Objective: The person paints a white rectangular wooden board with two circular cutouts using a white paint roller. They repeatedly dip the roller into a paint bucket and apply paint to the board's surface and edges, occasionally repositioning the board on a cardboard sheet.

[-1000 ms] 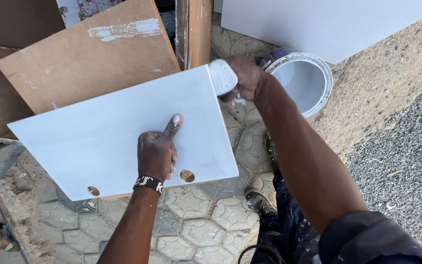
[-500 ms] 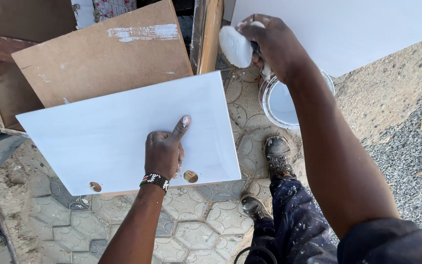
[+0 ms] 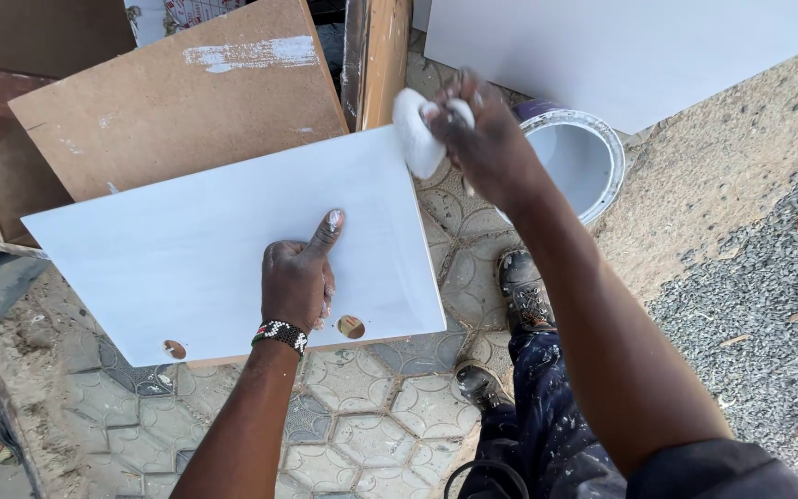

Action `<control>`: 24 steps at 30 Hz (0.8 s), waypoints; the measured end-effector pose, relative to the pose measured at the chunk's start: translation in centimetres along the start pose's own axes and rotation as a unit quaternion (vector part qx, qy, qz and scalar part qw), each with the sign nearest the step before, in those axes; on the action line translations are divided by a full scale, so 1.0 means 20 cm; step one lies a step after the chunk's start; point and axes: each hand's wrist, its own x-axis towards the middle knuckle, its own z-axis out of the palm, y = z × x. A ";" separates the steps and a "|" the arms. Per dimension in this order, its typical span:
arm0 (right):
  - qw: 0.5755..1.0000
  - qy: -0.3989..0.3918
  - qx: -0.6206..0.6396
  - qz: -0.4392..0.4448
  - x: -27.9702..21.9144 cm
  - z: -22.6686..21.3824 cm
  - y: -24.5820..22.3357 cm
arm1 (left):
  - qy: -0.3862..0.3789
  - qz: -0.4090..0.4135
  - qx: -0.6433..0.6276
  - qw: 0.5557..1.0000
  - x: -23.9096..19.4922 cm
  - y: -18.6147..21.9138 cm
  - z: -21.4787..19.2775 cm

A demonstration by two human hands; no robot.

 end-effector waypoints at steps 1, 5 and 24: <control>0.999 -0.020 -0.036 0.010 -0.06 0.02 0.04 | -0.007 0.032 -0.011 0.999 0.01 -0.02 0.00; 0.995 -0.050 -0.045 0.069 -0.59 0.04 0.17 | -0.006 0.031 -0.017 0.999 0.00 -0.03 -0.01; 0.938 0.134 0.052 0.315 -0.05 0.05 0.04 | -0.018 0.028 0.024 0.999 -0.03 0.01 -0.04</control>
